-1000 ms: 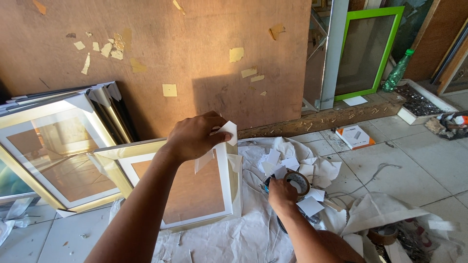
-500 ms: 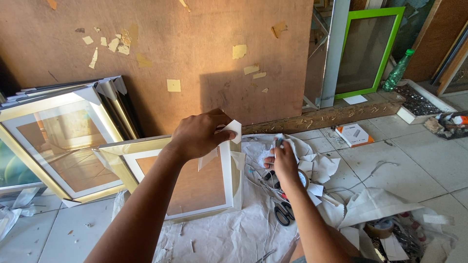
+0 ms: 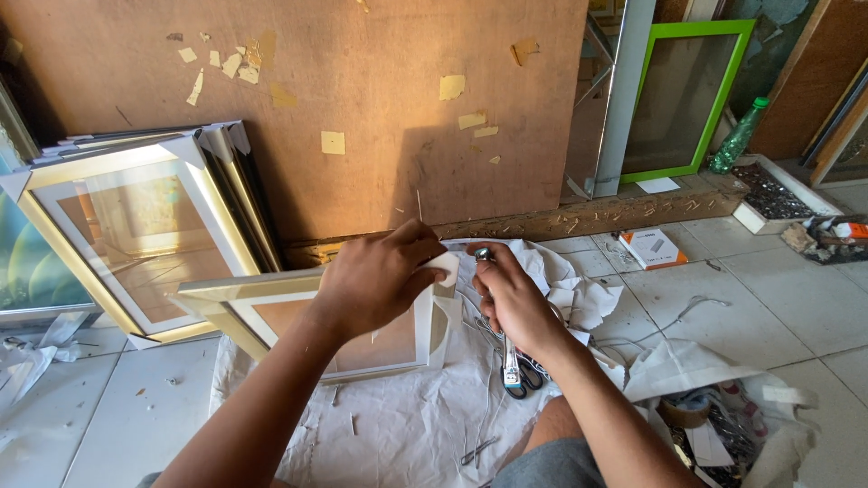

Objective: The person sits on the floor and applies white paper strips to the edges of a picture frame using a stapler. They repeatedly pick up strips, align them along the frame edges, and staple them in place. The person handles the frame, paper strips, and stapler throughout the task.

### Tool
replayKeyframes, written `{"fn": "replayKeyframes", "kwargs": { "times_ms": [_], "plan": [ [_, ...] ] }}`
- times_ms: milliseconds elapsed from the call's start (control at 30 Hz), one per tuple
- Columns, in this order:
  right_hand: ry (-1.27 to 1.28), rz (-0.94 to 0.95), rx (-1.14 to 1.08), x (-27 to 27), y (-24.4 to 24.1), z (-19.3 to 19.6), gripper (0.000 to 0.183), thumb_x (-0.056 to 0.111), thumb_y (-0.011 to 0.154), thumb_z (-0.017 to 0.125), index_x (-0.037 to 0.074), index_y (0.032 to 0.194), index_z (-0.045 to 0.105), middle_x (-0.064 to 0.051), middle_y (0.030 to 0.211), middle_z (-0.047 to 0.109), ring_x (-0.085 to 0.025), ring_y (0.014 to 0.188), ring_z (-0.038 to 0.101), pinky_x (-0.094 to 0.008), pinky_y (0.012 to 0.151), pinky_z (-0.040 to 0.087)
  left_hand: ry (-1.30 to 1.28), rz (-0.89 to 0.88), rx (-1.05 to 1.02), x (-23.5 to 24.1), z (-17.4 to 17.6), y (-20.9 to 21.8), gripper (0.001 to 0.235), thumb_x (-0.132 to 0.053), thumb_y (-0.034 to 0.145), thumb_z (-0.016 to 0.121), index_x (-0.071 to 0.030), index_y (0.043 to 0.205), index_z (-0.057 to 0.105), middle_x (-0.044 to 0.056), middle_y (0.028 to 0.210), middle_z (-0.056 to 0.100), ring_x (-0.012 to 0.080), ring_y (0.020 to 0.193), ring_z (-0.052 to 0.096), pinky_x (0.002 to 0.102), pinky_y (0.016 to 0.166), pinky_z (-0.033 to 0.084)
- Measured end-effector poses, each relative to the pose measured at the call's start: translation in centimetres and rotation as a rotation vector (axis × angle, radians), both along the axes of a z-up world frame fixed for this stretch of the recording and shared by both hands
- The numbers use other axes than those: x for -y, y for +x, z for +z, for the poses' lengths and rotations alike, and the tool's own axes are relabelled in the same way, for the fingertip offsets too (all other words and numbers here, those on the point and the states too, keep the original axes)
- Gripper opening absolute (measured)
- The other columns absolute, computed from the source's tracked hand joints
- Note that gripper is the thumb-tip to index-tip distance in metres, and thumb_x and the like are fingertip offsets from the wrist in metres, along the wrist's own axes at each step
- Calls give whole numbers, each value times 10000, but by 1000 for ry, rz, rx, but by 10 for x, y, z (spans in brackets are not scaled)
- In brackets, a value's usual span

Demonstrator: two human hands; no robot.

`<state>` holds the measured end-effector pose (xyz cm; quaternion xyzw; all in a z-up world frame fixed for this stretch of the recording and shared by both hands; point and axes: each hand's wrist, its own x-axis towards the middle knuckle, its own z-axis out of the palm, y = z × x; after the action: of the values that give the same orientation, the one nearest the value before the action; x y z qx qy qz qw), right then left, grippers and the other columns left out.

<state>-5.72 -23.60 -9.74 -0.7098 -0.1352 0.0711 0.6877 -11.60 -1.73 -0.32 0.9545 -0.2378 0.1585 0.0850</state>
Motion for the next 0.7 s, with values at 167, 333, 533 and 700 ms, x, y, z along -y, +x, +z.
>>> {"fn": "replayKeyframes", "kwargs": {
  "times_ms": [167, 333, 533, 700],
  "plan": [
    [-546, 69, 383, 20, -28, 22, 394, 215, 1108, 543, 161, 1495, 603, -184, 1010, 761, -342, 761, 754, -453, 627, 639, 20, -4, 78, 13, -16, -46, 266, -365, 1086, 683, -189, 1258, 784, 2, 1249, 710, 309, 956, 826, 493, 759, 679],
    [-751, 206, 674, 24, -77, 48, 554, 200, 982, 643, 77, 1518, 574, -228, 1087, 774, -434, 844, 822, -537, 665, 675, 10, -6, 132, 20, -30, -83, 219, -323, 1047, 722, -189, 1213, 773, -30, 1222, 688, 279, 905, 815, 457, 692, 676],
    [-812, 231, 912, 33, -98, 20, 523, 248, 920, 719, 86, 1404, 610, -92, 1237, 752, -342, 938, 781, -517, 743, 611, -33, -53, 305, 27, -66, -109, 293, -393, 1073, 716, -239, 1321, 731, -7, 1166, 668, 245, 843, 765, 473, 433, 585],
    [-817, 240, 1005, 41, -112, 0, 534, 272, 893, 750, 93, 1376, 607, -84, 1188, 744, -320, 957, 745, -460, 740, 598, -33, -54, 345, 29, -91, -128, 181, -264, 1043, 747, -197, 1210, 736, -26, 1141, 652, 206, 808, 683, 434, 492, 560]
  ]
}}
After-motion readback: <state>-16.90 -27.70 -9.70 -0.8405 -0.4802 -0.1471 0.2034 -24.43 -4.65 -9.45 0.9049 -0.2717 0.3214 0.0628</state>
